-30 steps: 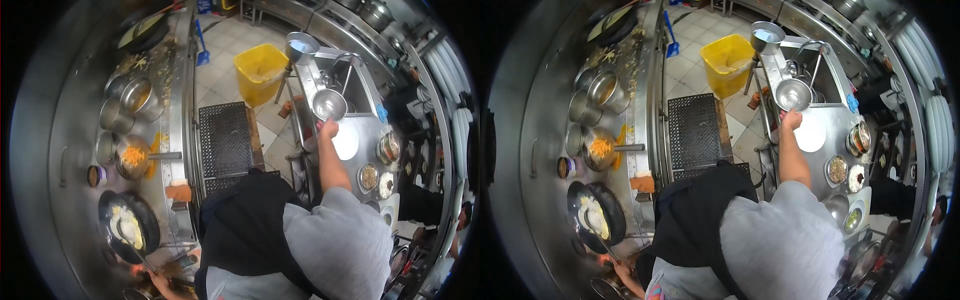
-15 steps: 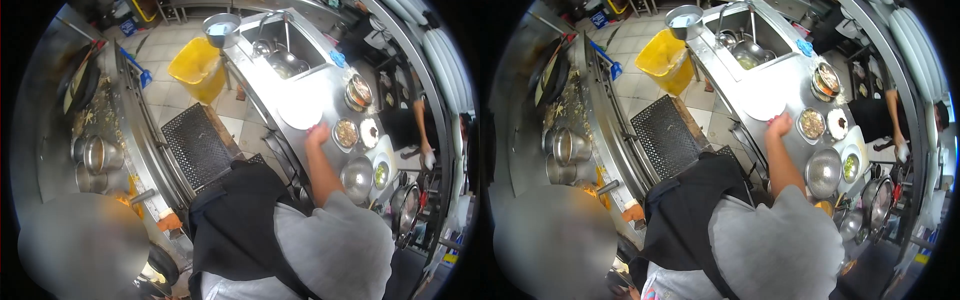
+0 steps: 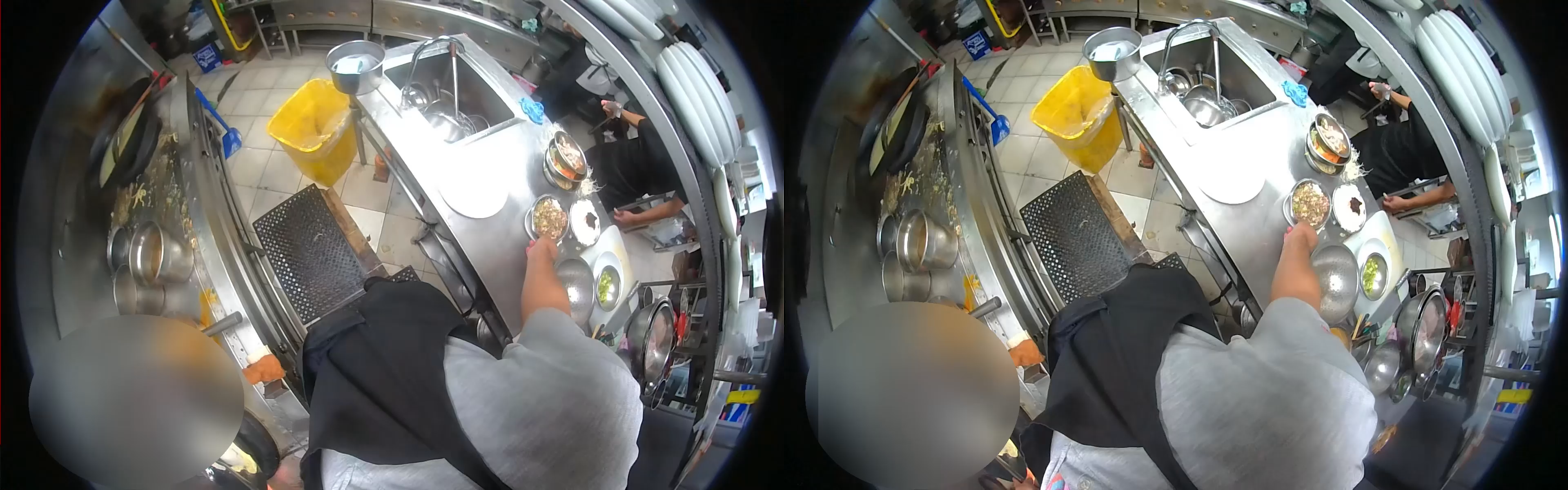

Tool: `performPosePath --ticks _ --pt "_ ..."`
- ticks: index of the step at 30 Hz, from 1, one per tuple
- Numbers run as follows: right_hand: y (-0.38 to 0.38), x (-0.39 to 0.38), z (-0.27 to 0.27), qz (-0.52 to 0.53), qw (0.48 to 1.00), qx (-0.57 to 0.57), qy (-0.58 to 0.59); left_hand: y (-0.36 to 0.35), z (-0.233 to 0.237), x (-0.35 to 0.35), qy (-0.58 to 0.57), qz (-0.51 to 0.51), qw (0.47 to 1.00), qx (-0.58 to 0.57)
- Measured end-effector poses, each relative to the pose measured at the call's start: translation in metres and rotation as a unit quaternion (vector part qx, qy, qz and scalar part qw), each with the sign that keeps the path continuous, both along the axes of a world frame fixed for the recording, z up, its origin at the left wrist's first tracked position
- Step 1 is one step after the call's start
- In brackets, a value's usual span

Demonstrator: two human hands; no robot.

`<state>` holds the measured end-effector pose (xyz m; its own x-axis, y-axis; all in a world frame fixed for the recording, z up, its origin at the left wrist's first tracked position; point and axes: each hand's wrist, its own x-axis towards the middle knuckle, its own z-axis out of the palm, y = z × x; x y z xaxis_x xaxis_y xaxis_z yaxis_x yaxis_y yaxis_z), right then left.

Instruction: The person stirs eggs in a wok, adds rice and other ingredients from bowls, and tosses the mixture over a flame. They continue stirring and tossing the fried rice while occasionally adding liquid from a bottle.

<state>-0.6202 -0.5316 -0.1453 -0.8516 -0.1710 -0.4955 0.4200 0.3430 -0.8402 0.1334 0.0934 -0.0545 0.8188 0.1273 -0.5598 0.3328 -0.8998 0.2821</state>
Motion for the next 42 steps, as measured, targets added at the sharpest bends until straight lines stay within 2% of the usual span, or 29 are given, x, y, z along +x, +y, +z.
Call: performPosePath --ticks 2,3,5,6,8,10,11,12,13,14,16,17,18,19,20,22,23,25,26,27,30,31,33,34,35,37,39,41,42 --pt "-0.004 0.003 0.018 -0.076 0.996 0.054 -0.012 0.009 -0.001 0.0 0.0 0.006 1.0 -0.003" --pt "-0.002 -0.005 0.012 -0.073 0.996 0.055 -0.012 0.018 -0.002 0.001 0.0 0.005 1.0 -0.004" --pt "0.001 -0.028 -0.003 0.092 0.989 0.112 0.037 0.036 0.0 0.005 -0.004 0.005 1.0 -0.007" --pt "0.002 -0.03 -0.006 0.096 0.988 0.113 0.037 0.045 0.0 0.007 -0.008 0.004 1.0 -0.009" --pt "-0.006 -0.023 -0.009 -0.04 0.999 -0.029 -0.02 0.066 -0.002 0.011 -0.014 0.002 1.0 -0.02" --pt "-0.005 -0.015 -0.001 -0.004 0.997 -0.073 -0.006 0.118 -0.026 0.037 -0.032 -0.007 0.998 -0.054" --pt "-0.006 -0.024 -0.008 0.023 0.997 -0.063 0.039 0.148 -0.045 0.053 -0.052 -0.015 0.996 -0.073" --pt "-0.011 -0.029 -0.017 0.052 0.993 -0.055 0.085 0.088 0.032 0.003 0.001 0.039 0.996 -0.084" --pt "-0.012 -0.01 0.004 0.071 0.99 -0.061 0.109 0.048 0.06 -0.023 -0.028 0.004 0.998 -0.054" --pt "-0.013 0.011 0.029 0.094 0.984 -0.069 0.134 0.048 0.048 -0.033 -0.083 0.046 0.988 -0.125" --pt "-0.034 0.016 0.018 0.179 0.962 -0.118 0.168 0.048 0.045 -0.042 -0.075 0.08 0.986 -0.126" --pt "-0.042 0.048 0.037 0.245 0.943 -0.114 0.194 0.04 0.048 -0.054 -0.097 0.071 0.98 -0.156" --pt "-0.047 0.088 0.061 0.323 0.92 -0.128 0.181 0.024 0.052 -0.065 -0.146 0.009 0.975 -0.166" --pt "-0.06 0.118 0.064 0.397 0.891 -0.141 0.17 0.013 0.067 -0.075 -0.123 0.02 0.975 -0.182" --pt "-0.06 0.175 0.094 0.457 0.868 -0.139 0.136 0.022 0.05 -0.08 -0.132 0.064 0.963 -0.226" --pt "-0.069 0.266 0.105 0.602 0.767 -0.211 0.067 0.018 0.049 -0.103 -0.158 0.113 0.965 -0.175" --pt "-0.067 0.314 0.108 0.652 0.72 -0.237 0.03 0.039 0.022 -0.111 -0.208 0.083 0.969 -0.103" --pt "-0.056 0.421 0.119 0.743 0.622 -0.244 -0.021 0.015 0.038 -0.147 -0.302 0.043 0.951 -0.059" --pt "-0.028 0.472 0.142 0.777 0.598 -0.195 -0.03 -0.003 0.057 -0.16 -0.258 0.12 0.955 -0.078" --pt "-0.012 0.524 0.14 0.807 0.54 -0.238 -0.037 -0.017 0.076 -0.172 -0.214 0.192 0.953 -0.1" --pt "0.076 0.653 0.191 0.892 0.335 -0.269 -0.138 -0.033 0.104 -0.207 -0.237 0.232 0.936 -0.114" --pt "0.094 0.695 0.185 0.915 0.252 -0.29 -0.122 -0.036 0.11 -0.217 -0.231 0.26 0.93 -0.117" --pt "0.16 0.757 0.209 0.941 0.155 -0.296 -0.058 -0.037 0.107 -0.241 -0.267 0.243 0.926 -0.107" --pt "0.181 0.805 0.18 0.907 0.086 -0.409 0.056 -0.037 0.1 -0.251 -0.321 0.215 0.915 -0.115" --pt "0.218 0.813 0.208 0.87 0.027 -0.446 0.208 -0.038 0.095 -0.258 -0.372 0.185 0.901 -0.123" --pt "0.28 0.826 0.236 0.803 -0.059 -0.49 0.335 -0.056 0.122 -0.269 -0.319 0.213 0.92 -0.079" --pt "0.319 0.856 0.239 0.763 -0.145 -0.51 0.37 -0.062 0.126 -0.278 -0.322 0.226 0.917 -0.057" --pt "0.342 0.862 0.26 0.736 -0.174 -0.538 0.372 -0.07 0.138 -0.28 -0.319 0.224 0.92 -0.038" --pt "0.352 0.868 0.262 0.73 -0.14 -0.571 0.349 -0.073 0.143 -0.28 -0.316 0.221 0.922 -0.021"
